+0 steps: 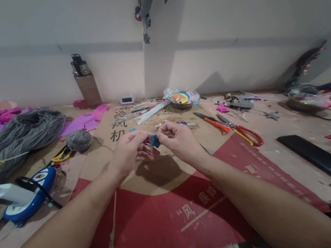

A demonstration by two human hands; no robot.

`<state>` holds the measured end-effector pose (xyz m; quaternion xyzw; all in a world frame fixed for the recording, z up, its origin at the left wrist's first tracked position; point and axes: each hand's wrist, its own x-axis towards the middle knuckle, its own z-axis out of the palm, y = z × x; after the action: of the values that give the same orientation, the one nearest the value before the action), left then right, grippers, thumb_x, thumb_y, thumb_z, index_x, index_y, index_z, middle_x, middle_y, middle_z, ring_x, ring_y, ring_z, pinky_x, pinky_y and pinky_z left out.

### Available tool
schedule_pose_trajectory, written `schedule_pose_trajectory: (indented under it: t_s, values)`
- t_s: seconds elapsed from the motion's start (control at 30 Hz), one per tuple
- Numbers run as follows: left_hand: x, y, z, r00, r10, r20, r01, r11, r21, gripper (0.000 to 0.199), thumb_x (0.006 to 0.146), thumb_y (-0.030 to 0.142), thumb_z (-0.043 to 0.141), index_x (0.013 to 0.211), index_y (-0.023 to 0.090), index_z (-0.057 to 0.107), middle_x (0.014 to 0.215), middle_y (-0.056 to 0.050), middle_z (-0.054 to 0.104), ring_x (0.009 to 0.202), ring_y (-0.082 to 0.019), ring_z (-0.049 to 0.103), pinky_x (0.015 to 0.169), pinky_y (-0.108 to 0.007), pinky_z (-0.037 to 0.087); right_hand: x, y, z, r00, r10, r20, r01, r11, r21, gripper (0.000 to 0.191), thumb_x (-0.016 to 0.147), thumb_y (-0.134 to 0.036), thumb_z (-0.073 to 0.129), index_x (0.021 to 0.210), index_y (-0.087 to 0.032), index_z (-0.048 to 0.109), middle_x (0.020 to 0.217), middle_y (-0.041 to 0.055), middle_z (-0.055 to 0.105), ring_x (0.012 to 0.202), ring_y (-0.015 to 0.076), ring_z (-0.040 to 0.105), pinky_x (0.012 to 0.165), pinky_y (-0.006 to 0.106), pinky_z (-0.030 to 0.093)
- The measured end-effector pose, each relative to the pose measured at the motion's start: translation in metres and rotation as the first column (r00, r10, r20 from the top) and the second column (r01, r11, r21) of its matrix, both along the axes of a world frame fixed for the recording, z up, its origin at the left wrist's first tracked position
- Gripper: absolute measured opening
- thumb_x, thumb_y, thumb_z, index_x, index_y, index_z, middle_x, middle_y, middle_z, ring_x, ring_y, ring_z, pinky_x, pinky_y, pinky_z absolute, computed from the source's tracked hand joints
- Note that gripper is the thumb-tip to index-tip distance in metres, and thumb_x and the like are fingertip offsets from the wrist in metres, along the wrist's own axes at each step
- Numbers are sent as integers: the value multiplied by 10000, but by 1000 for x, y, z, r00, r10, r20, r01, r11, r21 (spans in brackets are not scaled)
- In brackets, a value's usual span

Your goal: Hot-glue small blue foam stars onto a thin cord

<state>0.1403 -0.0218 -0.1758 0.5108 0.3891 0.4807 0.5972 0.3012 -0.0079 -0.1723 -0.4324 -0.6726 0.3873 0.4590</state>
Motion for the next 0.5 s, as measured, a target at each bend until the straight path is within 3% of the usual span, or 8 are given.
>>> schedule_pose_trajectory:
  t_s: [0.3, 0.5]
  values:
    - [2, 1, 0, 994, 20, -110, -13, 998, 60, 202, 749, 339, 665, 765, 138, 659, 603, -36, 667, 516, -133, 624, 515, -234, 501, -4, -4, 1, 999, -28, 39, 28, 1000, 3, 107, 736, -262, 533, 671, -179, 512, 611, -33, 494, 564, 96, 455, 539, 228, 359]
    - [0, 0, 4, 999, -15, -51, 15, 1000, 5, 235, 773, 353, 622, 734, 124, 660, 596, -53, 663, 502, -129, 614, 486, -221, 481, -4, -3, -1, 1000, 3, -24, -3, 1000, -12, 117, 733, -276, 537, 668, -183, 507, 601, -43, 475, 550, 91, 426, 533, 227, 342]
